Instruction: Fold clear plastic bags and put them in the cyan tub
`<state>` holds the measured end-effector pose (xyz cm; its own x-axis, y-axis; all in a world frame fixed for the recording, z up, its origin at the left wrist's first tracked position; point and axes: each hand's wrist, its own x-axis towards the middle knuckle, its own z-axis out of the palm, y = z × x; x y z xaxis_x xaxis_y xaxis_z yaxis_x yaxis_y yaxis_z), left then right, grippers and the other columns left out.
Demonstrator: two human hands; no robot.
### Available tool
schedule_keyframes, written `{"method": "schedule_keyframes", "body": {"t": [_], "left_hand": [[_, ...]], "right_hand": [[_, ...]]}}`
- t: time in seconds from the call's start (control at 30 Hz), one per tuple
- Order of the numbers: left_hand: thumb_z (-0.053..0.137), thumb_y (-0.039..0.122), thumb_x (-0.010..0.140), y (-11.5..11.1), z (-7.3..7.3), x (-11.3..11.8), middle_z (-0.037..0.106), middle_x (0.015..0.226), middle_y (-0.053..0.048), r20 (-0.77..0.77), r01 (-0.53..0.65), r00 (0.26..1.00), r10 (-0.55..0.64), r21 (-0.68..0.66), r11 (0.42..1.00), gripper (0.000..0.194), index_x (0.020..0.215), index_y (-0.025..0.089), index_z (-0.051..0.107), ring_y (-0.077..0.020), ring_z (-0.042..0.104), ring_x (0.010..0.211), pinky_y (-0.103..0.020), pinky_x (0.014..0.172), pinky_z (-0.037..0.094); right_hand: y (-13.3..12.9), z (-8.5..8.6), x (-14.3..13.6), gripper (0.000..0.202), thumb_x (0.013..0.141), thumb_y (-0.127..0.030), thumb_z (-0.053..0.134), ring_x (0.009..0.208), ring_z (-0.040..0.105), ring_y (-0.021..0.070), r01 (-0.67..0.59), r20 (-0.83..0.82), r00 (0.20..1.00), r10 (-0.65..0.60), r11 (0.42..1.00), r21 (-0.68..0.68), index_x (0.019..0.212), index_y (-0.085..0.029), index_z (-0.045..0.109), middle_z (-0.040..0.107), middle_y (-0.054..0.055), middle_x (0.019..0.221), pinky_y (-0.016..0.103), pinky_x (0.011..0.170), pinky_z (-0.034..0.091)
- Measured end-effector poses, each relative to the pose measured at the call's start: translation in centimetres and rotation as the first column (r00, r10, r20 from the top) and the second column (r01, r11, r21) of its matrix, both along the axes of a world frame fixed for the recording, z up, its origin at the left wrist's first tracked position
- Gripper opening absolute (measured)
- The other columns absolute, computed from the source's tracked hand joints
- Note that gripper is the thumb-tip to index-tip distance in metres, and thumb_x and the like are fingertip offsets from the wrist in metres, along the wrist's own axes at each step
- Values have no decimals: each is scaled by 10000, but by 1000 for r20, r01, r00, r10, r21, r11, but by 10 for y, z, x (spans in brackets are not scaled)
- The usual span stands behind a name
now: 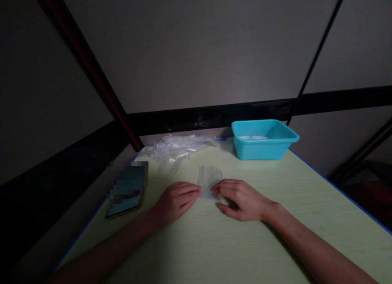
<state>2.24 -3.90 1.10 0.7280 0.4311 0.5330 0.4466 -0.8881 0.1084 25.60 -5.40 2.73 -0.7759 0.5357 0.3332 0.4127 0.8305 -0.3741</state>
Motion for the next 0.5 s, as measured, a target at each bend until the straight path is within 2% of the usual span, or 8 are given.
{"method": "schedule_keyframes", "body": {"t": [0.1,0.23,0.5], "left_hand": [[457,148,823,0,0,-1,658,927,-51,14,25,1000,-26,7,1000,173,873,157,623,-145,600,847,-276,758,457],[456,141,817,-1,0,-1,652,958,-52,13,60,998,-60,3,998,178,880,163,622,-137,602,844,-270,769,453],[435,166,826,-5,3,0,657,947,-48,-27,152,988,-152,-21,988,193,881,168,620,-130,610,797,-268,737,463]], "right_hand": [[0,-1,-1,287,793,-272,496,1046,482,212,-9,78,997,2,996,86,1042,-129,498,532,139,1124,374,902,382],[0,-3,-2,310,819,-272,449,1110,441,207,-45,154,988,19,985,167,1078,-107,492,494,153,1189,370,926,370],[0,-3,-4,324,796,-244,451,1079,460,204,-60,191,981,26,983,174,1091,-118,496,546,130,1122,358,900,384]]}}
